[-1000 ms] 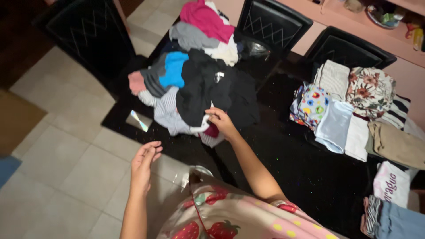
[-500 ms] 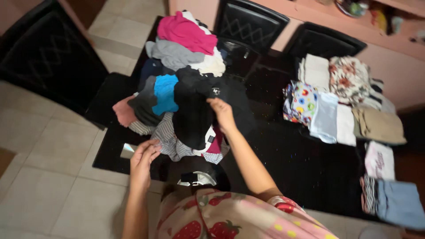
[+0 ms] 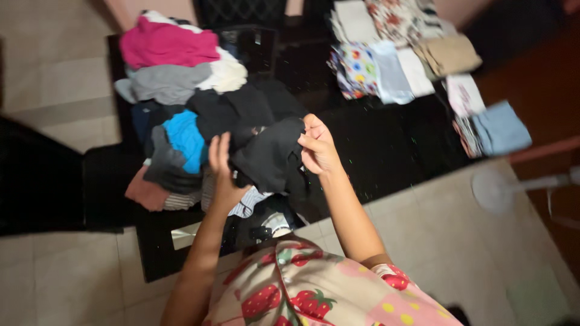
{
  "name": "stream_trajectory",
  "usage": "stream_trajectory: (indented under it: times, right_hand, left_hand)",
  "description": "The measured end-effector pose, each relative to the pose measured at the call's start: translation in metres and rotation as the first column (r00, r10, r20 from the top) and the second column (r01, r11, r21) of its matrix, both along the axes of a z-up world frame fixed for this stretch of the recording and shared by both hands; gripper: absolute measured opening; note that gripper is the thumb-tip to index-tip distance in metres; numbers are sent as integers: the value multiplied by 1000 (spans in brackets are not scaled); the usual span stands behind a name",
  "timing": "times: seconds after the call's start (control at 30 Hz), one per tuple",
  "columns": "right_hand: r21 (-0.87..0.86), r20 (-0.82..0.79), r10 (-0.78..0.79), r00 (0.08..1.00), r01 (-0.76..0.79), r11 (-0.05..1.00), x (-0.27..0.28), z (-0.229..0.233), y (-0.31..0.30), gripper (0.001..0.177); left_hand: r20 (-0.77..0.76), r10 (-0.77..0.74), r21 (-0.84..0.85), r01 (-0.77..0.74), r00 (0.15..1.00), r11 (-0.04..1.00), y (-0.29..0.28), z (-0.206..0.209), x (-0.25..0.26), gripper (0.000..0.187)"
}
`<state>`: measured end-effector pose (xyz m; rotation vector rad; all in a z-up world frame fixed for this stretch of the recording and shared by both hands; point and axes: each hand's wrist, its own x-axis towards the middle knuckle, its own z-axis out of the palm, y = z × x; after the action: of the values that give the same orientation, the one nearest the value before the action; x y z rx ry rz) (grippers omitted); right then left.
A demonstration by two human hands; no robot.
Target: The person folds a pair of tan pants, a striped shirt, a pair of denim shorts, a black shirt, and a white t-shirt on a table and places them in stacks.
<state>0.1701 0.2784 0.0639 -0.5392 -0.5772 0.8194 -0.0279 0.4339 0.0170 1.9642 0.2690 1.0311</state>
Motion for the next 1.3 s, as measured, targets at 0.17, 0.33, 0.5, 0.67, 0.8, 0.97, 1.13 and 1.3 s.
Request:
stream_trajectory:
  times: [0.17, 0.33, 0.5, 0.67, 0.8, 0.97, 1.13, 1.3]
  right_hand:
    - [-37, 35, -242, 970, 244, 969, 1, -17, -46, 28]
    - [-368, 624, -452, 637, 751, 549, 3, -27, -84, 39]
    - [-178, 878, -262, 400, 781, 599, -37, 0, -109, 61]
    - [-497, 776, -182, 604, 763, 413, -8, -7, -155, 40]
    - [-404, 852, -176, 494, 833, 378, 42, -20, -224, 34]
    - [-142, 973, -151, 175, 967, 213, 91, -20, -300, 28]
    - [113, 992, -80, -102, 981, 157, 127, -2, -351, 25]
    - [-123, 934, -315, 170, 979, 165, 159, -10, -376, 22]
  left_hand:
    - [153, -362, -112, 380, 920, 918, 4, 2, 43, 42]
    - [186, -482, -834, 396, 856, 383, -11, -29, 75, 20]
    - [99, -653, -815, 437, 751, 380, -66, -22, 109, 18]
    - [-84, -731, -661, 511, 677, 550, -113, 10, 142, 21]
    - [-216, -671, -403, 561, 709, 723, -152, 26, 170, 26]
    - [-465, -287, -10, 320, 838, 948, -208, 39, 200, 36]
    - [-228, -136, 149, 173, 964, 974, -244, 28, 220, 45]
    - [-265, -3, 133, 40, 964, 990, -254, -10, 246, 28]
